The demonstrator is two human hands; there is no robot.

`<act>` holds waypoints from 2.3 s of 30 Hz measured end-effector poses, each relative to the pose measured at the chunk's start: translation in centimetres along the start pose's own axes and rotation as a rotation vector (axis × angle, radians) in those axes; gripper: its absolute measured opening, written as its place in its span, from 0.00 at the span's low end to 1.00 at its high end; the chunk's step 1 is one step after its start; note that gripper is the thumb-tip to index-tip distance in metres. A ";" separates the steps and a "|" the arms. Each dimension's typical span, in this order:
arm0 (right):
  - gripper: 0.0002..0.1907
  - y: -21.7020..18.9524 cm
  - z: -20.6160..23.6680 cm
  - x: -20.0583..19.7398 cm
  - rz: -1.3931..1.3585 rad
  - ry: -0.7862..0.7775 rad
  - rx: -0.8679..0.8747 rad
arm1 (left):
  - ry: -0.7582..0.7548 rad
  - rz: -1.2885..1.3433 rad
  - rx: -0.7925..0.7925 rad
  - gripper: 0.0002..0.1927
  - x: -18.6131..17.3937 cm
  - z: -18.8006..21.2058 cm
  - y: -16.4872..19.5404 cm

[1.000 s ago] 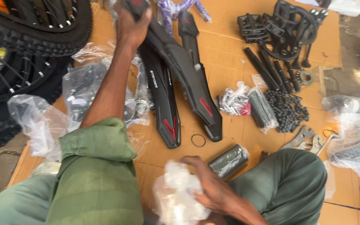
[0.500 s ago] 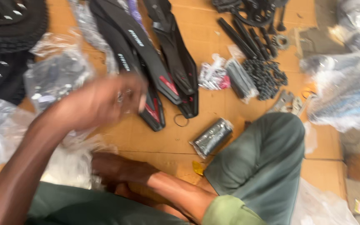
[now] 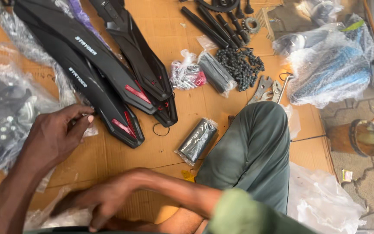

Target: The person unpacks various bicycle parts from plastic bags, including mudguards and a fork, and uses a screwdriver to remove protective caps from the mudguards. The person then removes protective wrapping from the fork.

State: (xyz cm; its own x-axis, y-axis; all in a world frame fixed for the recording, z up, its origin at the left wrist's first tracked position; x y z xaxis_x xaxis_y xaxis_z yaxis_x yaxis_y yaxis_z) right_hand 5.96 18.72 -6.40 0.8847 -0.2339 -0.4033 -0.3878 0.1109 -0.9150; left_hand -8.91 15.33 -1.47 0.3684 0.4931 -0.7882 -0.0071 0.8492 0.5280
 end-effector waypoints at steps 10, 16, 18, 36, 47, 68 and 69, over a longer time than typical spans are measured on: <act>0.13 -7.3 46.8 -16.2 0.599 1.568 0.967 | 0.192 -0.304 0.148 0.15 0.5 -0.1 1.8; 0.24 2.9 54.5 -9.1 0.467 0.856 1.549 | 0.113 -0.273 0.100 0.18 1.8 -1.3 1.0; 0.23 6.0 54.6 -6.5 0.367 0.941 1.520 | 0.123 -0.288 0.182 0.20 1.9 -1.5 2.0; 0.33 -3.4 68.7 9.2 0.379 0.501 1.771 | -0.265 -0.342 0.491 0.52 13.5 8.4 10.4; 0.64 -8.5 62.0 13.5 -0.047 0.209 1.432 | 0.039 -0.040 0.653 0.74 20.9 13.8 15.4; 0.32 1.8 54.6 3.4 -0.192 1.039 1.328 | -0.162 -0.108 0.837 0.42 15.4 11.2 19.6; 0.33 0.8 55.9 3.7 -0.336 1.210 1.228 | -0.203 -0.180 0.616 0.31 14.7 8.7 18.4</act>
State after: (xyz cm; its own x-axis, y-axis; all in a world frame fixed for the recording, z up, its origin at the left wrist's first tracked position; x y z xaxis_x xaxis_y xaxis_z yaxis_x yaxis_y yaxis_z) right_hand 23.41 71.98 -8.17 -0.0153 -0.8570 -0.5151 0.6623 0.3773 -0.6473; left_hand 4.48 36.58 -0.60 0.4825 0.2576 -0.8372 0.5804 0.6218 0.5258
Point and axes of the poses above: each hand's wrist, its own z-axis away from the middle knuckle, its own x-axis out of the palm, y = z × x, the point moved 9 cm from there along -z, towards the middle knuckle, and after that the axes turned 4 degrees about -x, right-handed, at the moved point
